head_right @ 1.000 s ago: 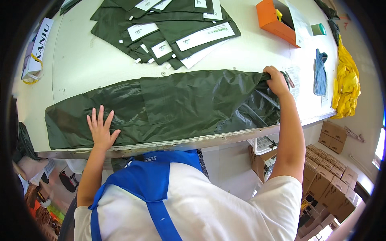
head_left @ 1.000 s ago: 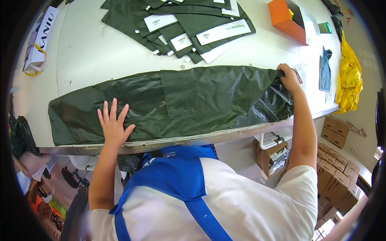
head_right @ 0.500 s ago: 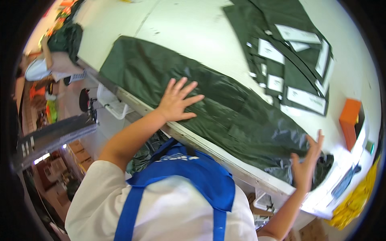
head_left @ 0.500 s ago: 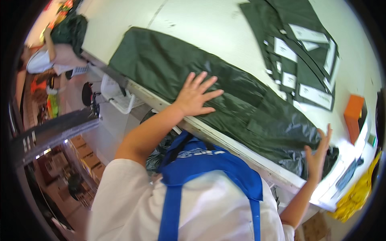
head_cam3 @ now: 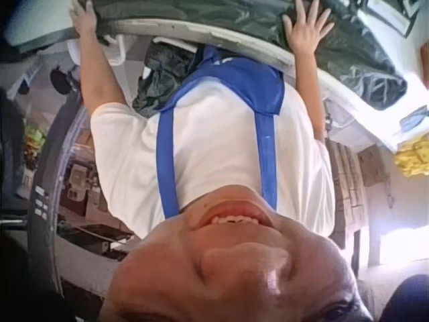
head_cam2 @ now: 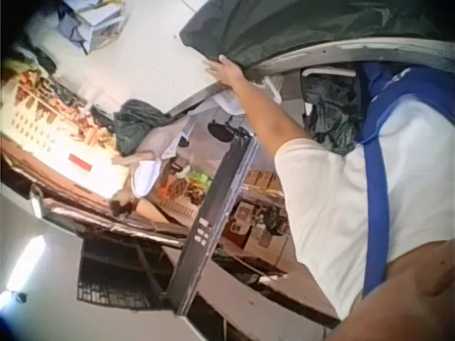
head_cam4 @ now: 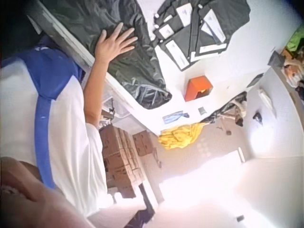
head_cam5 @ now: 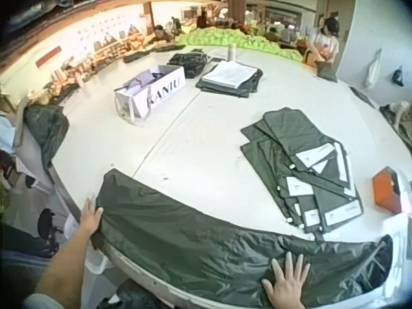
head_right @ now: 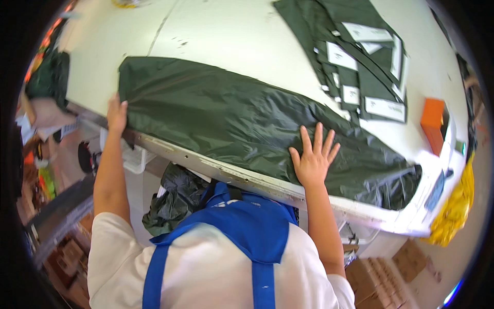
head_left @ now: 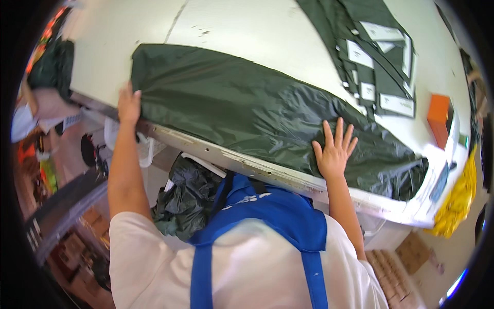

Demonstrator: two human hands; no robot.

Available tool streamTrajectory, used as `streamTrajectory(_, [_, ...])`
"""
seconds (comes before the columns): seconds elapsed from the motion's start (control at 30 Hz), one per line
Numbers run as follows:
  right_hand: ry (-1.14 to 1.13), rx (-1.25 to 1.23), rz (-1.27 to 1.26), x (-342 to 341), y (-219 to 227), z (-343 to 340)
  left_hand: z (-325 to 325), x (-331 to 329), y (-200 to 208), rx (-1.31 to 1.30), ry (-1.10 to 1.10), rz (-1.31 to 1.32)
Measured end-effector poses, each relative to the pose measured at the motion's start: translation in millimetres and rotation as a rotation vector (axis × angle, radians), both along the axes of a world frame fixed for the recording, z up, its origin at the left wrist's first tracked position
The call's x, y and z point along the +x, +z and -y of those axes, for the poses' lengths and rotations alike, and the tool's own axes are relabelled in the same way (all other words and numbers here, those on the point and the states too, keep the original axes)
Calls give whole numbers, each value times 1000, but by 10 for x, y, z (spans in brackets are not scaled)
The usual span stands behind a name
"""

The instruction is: The person folds a green jacket on a white table, smoothing the fabric, aligning edges, and folding it into a compact rectangle. The person then places the folded jacket into a small green pouch and sets it aside.

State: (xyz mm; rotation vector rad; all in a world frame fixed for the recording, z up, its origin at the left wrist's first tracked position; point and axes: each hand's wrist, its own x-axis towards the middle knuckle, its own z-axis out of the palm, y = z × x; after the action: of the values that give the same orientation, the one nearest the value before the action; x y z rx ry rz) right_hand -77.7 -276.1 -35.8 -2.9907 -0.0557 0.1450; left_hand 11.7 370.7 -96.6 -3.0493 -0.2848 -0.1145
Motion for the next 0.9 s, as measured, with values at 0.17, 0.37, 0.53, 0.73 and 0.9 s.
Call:
streamTrajectory(0.17, [-38,175,52,-214,257,-520,-483,381,23,-507,395,-218])
streamTrajectory(0.37, [-38,292,-92,-576,98,-702,153,483,1166,-1351,576,-625])
streamTrajectory(0.53, [-63,409,5,-617,5,-653,158,662,2523,-1538,190,-100])
streamTrajectory(0.73, [-29,468,135,-711,-224,-506,4239,1090,3914,-1532,-778,-376])
streamTrajectory(0.9, [-26,875,401,-816,-267,-572,7802,99,3846,-1413,-1169,-885])
